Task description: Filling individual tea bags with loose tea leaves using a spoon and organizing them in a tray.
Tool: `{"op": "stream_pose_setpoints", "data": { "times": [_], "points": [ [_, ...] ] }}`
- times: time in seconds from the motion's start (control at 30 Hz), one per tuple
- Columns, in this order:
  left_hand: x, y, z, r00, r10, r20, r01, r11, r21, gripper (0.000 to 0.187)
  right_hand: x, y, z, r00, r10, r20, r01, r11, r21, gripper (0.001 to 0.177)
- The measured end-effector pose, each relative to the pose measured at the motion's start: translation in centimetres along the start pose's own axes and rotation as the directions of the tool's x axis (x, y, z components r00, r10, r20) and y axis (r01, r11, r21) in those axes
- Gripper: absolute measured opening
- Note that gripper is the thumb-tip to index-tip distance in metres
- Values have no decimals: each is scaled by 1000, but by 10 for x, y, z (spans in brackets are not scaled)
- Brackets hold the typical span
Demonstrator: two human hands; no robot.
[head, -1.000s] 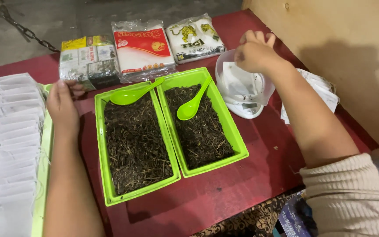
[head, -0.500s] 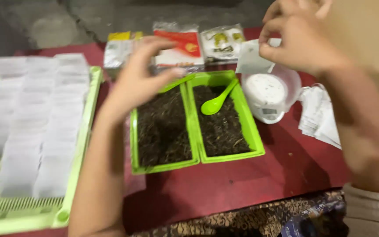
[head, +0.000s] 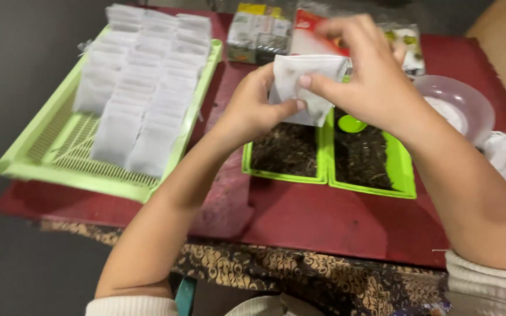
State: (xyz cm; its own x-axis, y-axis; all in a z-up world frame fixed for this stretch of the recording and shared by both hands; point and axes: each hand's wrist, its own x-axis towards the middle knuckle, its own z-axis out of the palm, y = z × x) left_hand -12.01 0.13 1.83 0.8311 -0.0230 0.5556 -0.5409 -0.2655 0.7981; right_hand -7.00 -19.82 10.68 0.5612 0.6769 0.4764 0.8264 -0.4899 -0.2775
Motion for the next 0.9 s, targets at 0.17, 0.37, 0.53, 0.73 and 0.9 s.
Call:
{"op": "stream_pose_setpoints", "data": {
  "times": [0.17,0.37,0.53,0.73,0.9],
  "points": [
    [-33,13,-45,981,-192,26,192,981,9,49,10,-2,44,997,-75,25,59,916,398,15],
    [-63,22,-90,962,-271,-36,273,955,119,40,16,-39,79,984,-37,175,-49,885,462,34],
    [-85,29,-120,966,-255,-45,258,953,157,31,15,-69,116,974,-10,228,-133,788,601,41],
    [-114,45,-168,950,-308,-51,304,874,379,25,33,-92,152,982,-88,169,-1,883,469,24],
    [-138,49,-203,817,-568,-94,537,693,481,28,37,-125,174,952,-88,292,16,971,240,24]
  ]
}}
